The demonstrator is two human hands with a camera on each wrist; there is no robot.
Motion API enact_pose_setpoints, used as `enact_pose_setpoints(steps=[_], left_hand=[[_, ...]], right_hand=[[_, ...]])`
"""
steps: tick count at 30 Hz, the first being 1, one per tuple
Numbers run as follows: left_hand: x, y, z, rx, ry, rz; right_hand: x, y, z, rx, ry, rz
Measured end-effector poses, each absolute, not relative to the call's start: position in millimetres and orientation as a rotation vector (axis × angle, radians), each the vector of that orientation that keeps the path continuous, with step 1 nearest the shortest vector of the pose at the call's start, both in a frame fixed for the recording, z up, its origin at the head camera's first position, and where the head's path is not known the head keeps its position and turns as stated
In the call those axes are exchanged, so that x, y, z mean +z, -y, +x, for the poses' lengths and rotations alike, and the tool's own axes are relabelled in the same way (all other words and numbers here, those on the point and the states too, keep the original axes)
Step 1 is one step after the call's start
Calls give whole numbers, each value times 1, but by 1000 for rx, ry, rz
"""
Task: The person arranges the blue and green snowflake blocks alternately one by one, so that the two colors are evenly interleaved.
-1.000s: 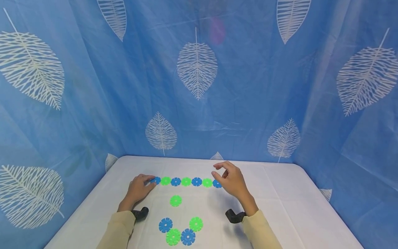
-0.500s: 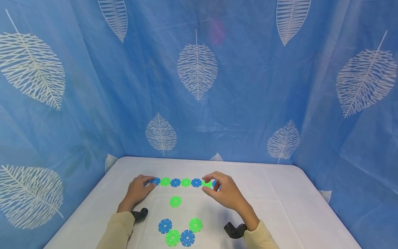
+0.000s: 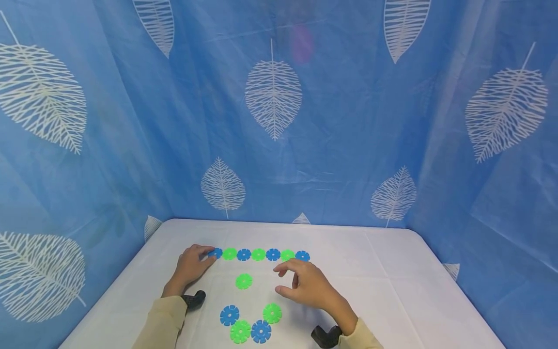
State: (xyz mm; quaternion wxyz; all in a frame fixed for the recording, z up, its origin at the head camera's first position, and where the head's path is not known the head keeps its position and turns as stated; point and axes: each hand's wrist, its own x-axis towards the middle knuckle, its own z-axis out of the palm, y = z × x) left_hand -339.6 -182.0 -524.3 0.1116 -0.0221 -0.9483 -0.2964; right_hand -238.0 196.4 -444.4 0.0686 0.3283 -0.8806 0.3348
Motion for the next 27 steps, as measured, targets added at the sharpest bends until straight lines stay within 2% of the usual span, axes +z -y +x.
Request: enact_pose_setpoints(steps=[10,27], left_hand=[[-523,182,-341,-866,2778,-80],[-525,184,-342,-880,2784,-58]], right_hand=[[-462,-193,-236,1181,2756,1116],[-488,-183,-235,1011,2899,1172]])
